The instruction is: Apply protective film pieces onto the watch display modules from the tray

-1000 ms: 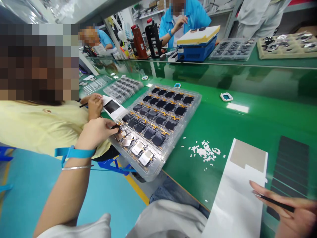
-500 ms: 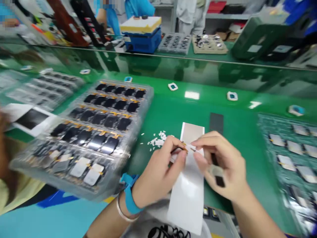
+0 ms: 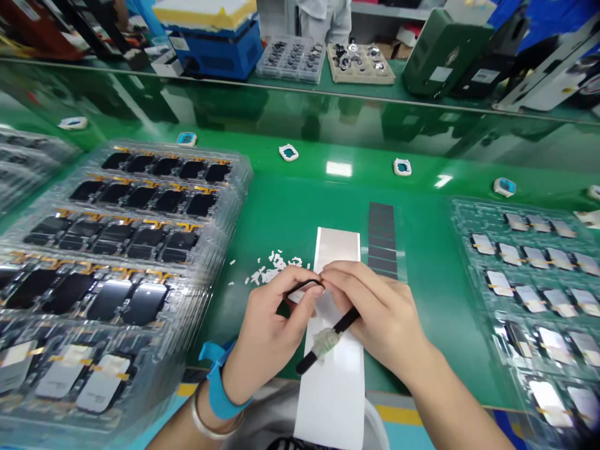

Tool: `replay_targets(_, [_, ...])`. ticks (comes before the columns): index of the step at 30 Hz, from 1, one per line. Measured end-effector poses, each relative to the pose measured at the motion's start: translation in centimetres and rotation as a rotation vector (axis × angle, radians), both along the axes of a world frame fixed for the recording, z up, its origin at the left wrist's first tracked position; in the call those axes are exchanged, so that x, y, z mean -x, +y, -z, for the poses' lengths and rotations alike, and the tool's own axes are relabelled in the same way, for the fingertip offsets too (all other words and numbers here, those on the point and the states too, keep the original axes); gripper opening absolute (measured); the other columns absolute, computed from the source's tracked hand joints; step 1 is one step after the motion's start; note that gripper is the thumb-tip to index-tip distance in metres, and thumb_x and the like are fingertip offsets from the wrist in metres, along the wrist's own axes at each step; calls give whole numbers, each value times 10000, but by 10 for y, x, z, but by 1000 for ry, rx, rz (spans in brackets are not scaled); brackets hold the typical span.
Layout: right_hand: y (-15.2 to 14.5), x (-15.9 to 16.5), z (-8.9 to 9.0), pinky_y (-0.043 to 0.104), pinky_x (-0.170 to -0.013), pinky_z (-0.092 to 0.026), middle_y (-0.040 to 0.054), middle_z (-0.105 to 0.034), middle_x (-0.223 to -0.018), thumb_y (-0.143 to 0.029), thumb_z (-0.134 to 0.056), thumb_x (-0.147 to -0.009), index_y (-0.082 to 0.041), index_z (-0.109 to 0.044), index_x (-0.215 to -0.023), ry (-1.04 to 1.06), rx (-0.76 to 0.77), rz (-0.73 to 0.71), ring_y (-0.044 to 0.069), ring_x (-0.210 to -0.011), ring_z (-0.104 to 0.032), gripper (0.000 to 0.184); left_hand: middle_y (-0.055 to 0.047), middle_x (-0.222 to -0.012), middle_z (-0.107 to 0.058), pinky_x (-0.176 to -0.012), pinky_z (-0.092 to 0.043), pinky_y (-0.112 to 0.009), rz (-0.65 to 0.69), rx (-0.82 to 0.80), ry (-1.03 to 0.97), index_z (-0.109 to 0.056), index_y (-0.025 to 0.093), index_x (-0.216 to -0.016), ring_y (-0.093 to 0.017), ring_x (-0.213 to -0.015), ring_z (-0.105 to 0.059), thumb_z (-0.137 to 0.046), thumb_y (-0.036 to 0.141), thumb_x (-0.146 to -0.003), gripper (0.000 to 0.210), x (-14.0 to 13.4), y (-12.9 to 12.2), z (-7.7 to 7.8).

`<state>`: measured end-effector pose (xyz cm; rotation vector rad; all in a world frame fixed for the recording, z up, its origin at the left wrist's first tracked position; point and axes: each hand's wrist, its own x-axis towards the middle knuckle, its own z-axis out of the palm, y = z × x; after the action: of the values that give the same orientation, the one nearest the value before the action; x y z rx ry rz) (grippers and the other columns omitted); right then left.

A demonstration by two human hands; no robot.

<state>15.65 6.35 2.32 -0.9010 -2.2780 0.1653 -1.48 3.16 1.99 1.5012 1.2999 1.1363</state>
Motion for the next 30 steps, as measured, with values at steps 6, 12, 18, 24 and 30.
replay_targets(6, [2,3,-5,261,-631,-551,79,-685,-1099,-106,-512,-932,-202,-597,-1044,109,162,21,170,-897,-692,171,10,-729,-654,-552,-426,-213,-26,-7,65,-636,193,-894,-110,-593,-562,-569,210,-952,90,-2,0,-2])
replay_targets(12, [31,14,-21,249,-600,-427,2,-629,-780,-139,-616,-875,-195,-629,-769,210,546,30,131,-720,-588,121,14,-808,-721,-616,-454,-212,344,-29,119,-646,206,-891,-116,-640,-604,-563,151,-923,104,-3,-2,-7])
replay_targets(18, [51,45,-7,258,-595,-347,1,-618,-695,-142,-687,-837,-174,-616,-667,-31,621,70,123,-633,-514,187,2,-799,-707,-635,-439,-238,689,-75,140,-610,199,-905,-139,-652,-621,-525,143,-930,105,-4,-3,-8])
replay_targets(24, [50,44,-3,241,-606,-378,-6,-657,-754,-50,-621,-805,-179,-657,-757,-31,657,23,109,-645,-532,142,-17,-847,-648,-643,-453,-262,597,0,-22,-499,204,-987,-156,-691,-606,-477,176,-941,58,1,-6,-11])
replay_targets(30, [36,27,-15,197,-424,-299,-70,-507,-532,-338,-734,-810,-192,-589,-708,470,1012,-59,63,-443,-397,230,-9,-849,-532,-585,-397,-250,222,86,-300,-450,233,-1048,-121,-637,-491,-424,307,-1032,80,2,-12,-3])
